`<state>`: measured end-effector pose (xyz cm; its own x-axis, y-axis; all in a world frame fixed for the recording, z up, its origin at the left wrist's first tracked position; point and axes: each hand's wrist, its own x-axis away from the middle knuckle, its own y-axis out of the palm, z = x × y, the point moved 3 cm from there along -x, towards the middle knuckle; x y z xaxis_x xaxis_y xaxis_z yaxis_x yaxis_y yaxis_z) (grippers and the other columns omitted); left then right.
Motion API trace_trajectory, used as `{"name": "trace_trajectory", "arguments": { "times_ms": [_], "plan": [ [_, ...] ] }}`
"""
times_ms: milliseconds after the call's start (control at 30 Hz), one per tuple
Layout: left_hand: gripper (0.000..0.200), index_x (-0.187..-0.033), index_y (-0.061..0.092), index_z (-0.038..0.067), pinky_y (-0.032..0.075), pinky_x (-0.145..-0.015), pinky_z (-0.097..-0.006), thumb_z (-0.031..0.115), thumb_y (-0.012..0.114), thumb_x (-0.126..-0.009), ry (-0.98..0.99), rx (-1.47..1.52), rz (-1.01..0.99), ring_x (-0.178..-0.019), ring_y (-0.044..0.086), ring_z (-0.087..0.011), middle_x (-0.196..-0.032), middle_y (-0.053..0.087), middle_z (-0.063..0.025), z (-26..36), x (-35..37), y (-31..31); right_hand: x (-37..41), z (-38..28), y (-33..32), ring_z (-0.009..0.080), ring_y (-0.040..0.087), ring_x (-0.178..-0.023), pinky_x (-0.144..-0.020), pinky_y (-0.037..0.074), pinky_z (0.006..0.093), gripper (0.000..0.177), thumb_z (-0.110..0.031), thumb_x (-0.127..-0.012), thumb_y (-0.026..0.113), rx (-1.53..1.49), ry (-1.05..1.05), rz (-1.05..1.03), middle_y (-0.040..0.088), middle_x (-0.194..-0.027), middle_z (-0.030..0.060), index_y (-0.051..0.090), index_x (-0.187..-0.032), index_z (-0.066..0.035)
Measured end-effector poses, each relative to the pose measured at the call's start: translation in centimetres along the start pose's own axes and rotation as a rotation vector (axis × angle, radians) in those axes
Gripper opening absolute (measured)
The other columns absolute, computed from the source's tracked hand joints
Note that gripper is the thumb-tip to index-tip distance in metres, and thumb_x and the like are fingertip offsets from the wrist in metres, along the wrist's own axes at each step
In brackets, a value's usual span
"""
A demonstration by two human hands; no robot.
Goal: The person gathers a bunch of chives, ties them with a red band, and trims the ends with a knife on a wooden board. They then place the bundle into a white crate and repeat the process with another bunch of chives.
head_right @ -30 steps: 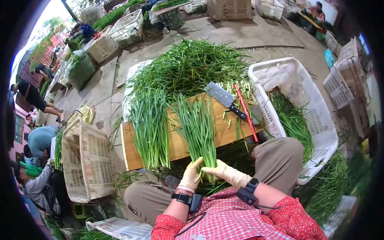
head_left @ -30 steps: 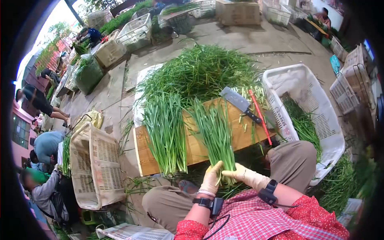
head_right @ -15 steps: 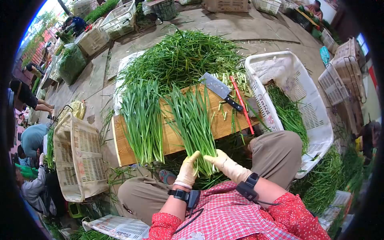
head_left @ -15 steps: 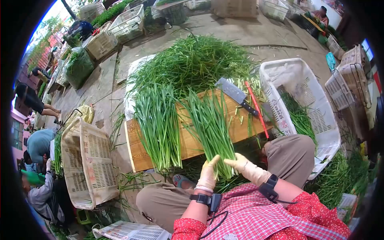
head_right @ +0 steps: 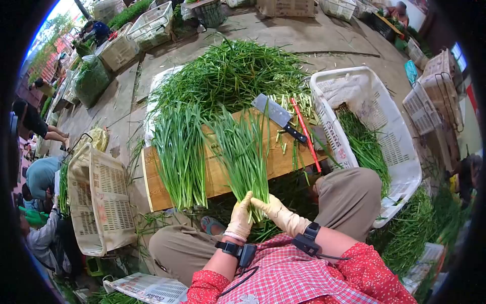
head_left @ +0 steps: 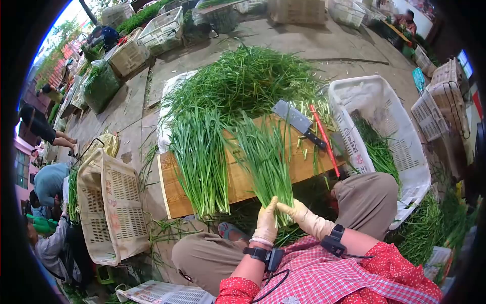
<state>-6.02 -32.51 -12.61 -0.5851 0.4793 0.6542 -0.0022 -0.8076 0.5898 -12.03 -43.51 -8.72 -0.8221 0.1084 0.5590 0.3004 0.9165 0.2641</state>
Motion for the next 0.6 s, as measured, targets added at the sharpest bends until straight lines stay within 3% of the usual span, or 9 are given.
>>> {"name": "trace_trajectory", "arguments": {
  "times_ms": [133, 233, 400, 533, 600],
  "plan": [
    [0.040, -0.128, 0.057, 0.002, 0.052, -0.098, -0.0488, 0.031, 0.055, -0.102, -0.187, 0.348, -0.174, -0.110, 0.064, -0.0328, -0.123, 0.065, -0.0165, -0.3, -0.6, -0.6, -1.6, 2.5, -1.8, 0.0142, 0.065, -0.093, -0.081, 0.054, 0.0318, 0.042, -0.028, -0.093, 0.068, -0.251, 0.085, -0.045, 0.068, -0.110, 0.0026, 0.058, -0.128, -0.007],
    [0.042, -0.129, 0.057, 0.002, 0.048, -0.102, -0.0512, 0.033, 0.056, -0.101, -0.152, 0.429, -0.151, -0.113, 0.063, -0.0338, -0.126, 0.064, -0.0167, 0.0, -0.5, -0.7, -0.7, 1.0, -1.3, 0.0140, 0.066, -0.082, -0.072, 0.056, 0.0311, 0.032, -0.029, -0.094, 0.067, -0.433, 0.144, -0.094, 0.069, -0.099, 0.0014, 0.063, -0.118, -0.008],
    [0.042, -0.126, 0.060, 0.002, 0.049, -0.102, -0.0518, 0.033, 0.062, -0.098, -0.192, 0.439, -0.206, -0.113, 0.062, -0.0336, -0.123, 0.066, -0.0163, 0.0, -0.6, -0.2, -1.2, 2.0, -2.2, 0.0134, 0.066, -0.080, -0.071, 0.056, 0.0318, 0.037, -0.040, -0.099, 0.058, -0.326, 0.194, -0.158, 0.069, -0.097, 0.0013, 0.062, -0.118, -0.009],
    [0.042, -0.125, 0.061, 0.003, 0.054, -0.093, -0.0540, 0.032, 0.066, -0.095, -0.282, 0.278, -0.178, -0.105, 0.066, -0.0336, -0.120, 0.067, -0.0163, -0.4, -0.8, -0.7, -1.0, 1.7, -1.2, 0.0148, 0.066, -0.078, -0.071, 0.056, 0.0322, 0.043, -0.047, -0.101, 0.052, -0.180, 0.284, -0.219, 0.069, -0.095, 0.0014, 0.061, -0.118, -0.008],
    [0.040, -0.126, 0.060, 0.002, 0.056, -0.089, -0.0531, 0.028, 0.065, -0.095, -0.390, 0.274, -0.206, -0.101, 0.067, -0.0337, -0.115, 0.068, -0.0171, -0.9, -0.5, -1.1, -0.5, 1.2, -1.0, 0.0174, 0.064, -0.088, -0.083, 0.054, 0.0352, 0.041, -0.041, -0.103, 0.047, -0.097, 0.313, -0.242, 0.067, -0.101, 0.0042, 0.057, -0.120, -0.005]
  ]
}}
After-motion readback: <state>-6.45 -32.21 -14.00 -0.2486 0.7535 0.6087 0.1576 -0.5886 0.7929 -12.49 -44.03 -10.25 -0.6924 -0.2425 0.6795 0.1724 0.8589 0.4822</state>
